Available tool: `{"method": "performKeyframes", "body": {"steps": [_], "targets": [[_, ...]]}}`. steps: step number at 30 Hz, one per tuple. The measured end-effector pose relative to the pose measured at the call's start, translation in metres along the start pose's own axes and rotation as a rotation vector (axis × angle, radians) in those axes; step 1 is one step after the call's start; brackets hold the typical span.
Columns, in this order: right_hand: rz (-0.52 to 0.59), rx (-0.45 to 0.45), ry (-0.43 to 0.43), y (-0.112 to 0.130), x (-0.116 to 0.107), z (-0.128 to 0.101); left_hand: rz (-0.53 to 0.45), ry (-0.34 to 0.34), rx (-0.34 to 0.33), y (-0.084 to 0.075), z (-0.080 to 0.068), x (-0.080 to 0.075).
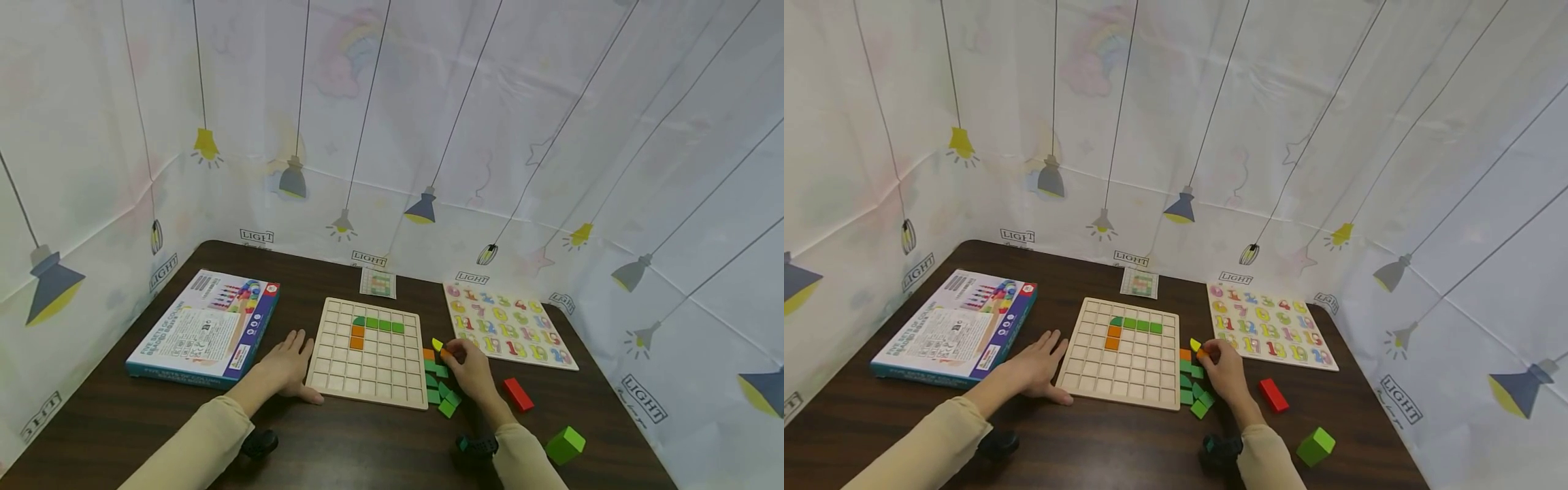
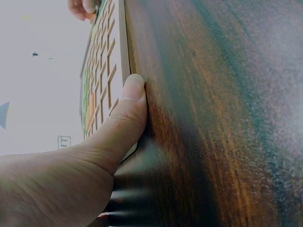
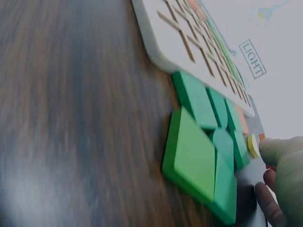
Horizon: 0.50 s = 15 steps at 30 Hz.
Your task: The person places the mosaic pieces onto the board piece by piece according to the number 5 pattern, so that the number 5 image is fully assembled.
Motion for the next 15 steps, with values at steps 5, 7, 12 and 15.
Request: {"method": "performKeyframes", "body": {"steps": [5, 7, 12, 15], "targets": [[0.023, -0.069, -0.023, 0.015, 0.006, 0.006, 0.0, 0.0, -0.003, -0.001, 0.0, -0.002], [0.036, -0.102, -0.032, 0.022, 0.01, 0.008, 0.001, -0.001, -0.002, -0.002, 0.001, -0.002], [0.077, -0.186, -0.042, 0.038, 0.022, 0.012, 0.005, 0.002, -0.008, -0.002, 0.0, -0.003], [0.109, -0.202, -0.03, 0.047, 0.03, 0.013, 0.005, 0.003, -0.012, -0.002, -0.001, -0.003]]}}
Point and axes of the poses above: each hand's wrist, its own z-axis towards the middle knuckle, its own x-axis out of the palm, y = z × x, the point moved 4 cm from there along z, towards the middle knuckle, and after that the axes turned 2 degrees about -y, right-handed, at the moved point
